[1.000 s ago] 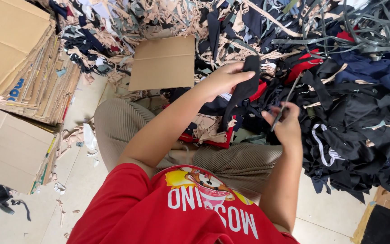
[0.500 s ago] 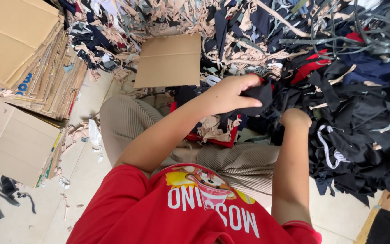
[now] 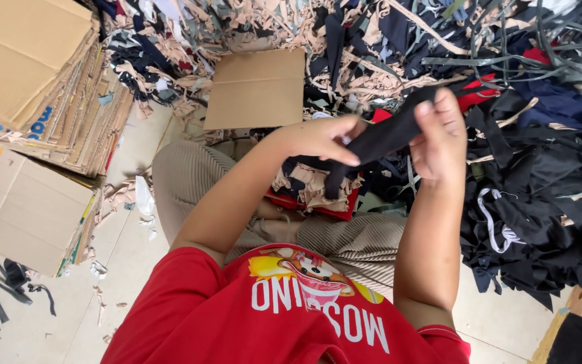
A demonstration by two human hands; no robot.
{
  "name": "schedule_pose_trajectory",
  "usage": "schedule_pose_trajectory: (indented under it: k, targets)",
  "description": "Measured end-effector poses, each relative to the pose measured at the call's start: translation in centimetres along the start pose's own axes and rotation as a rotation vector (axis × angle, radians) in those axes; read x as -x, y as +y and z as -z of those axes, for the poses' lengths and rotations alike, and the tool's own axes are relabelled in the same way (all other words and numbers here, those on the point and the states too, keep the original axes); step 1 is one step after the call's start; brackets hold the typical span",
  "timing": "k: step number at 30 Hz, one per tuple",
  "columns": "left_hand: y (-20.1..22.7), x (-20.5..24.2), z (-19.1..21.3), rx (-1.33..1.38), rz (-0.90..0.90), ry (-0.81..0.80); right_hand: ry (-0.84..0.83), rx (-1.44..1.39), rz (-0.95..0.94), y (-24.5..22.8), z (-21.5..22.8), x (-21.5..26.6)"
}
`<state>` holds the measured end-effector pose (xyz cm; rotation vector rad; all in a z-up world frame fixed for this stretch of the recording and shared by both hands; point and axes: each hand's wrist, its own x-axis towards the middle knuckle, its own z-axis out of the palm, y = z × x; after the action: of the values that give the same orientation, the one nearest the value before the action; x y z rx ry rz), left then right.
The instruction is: The person cuts scraps of dark fabric using scissors and then wraps the pieces around a rectangular piece of cardboard by hand.
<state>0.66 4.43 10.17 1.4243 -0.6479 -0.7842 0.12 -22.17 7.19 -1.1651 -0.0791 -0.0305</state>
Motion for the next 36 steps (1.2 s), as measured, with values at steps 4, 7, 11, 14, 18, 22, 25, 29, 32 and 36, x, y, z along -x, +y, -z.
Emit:
schedule_pose_trajectory:
  k: [4,7,11,14,18,22,25,29,32,36]
  targets:
    - [-6.3,3.0,4.6,-0.204,0.114,-0.123,0.156,0.012,-0.054,-2.1,-4.6,-0.9]
    - [-10.3,5.0,7.8,-0.157,0.477,0.071,0.259,-0.088,-0.192,-0.6,-5.3,-0.9]
    - [-15.4,0.9,8.3,-0.367,0.482,0.433,0.223,-0.211,-0.304,4.1,-4.7,-1.0]
    - [-16.4,-4.0,7.7,-0.726,0.556,0.714,0.211,-0.225,-0.321,5.1,-5.9,-1.1]
    - [-19.0,-8.6,9.6,-1.081,0.689,0.686,0.227,-0.286,-0.344,5.9,-6.3,-1.3]
    - [-22.0,-8.2,14.1,-1.036,0.759,0.611,0.265,-0.306,-0.360,5.3,-5.8,-1.1]
    - [-16.6,-3.5,14.0,-1.245,0.681,0.768,0.239,-0.305,-0.362,4.8,-5.5,-0.9]
    - [-6.9,0.6,10.0,-0.810,0.440,0.579,0.196,-0.326,-0.317,3.5,-7.0,-1.0]
    - [-5.5,0.2,7.4,0.163,-0.095,0.345,0.175,-0.303,-0.268,2.4,-7.7,-1.4]
    - [-4.1,1.1,6.3,0.324,-0.182,0.096,0.267,-0.146,-0.094,-0.1,-5.7,-0.8]
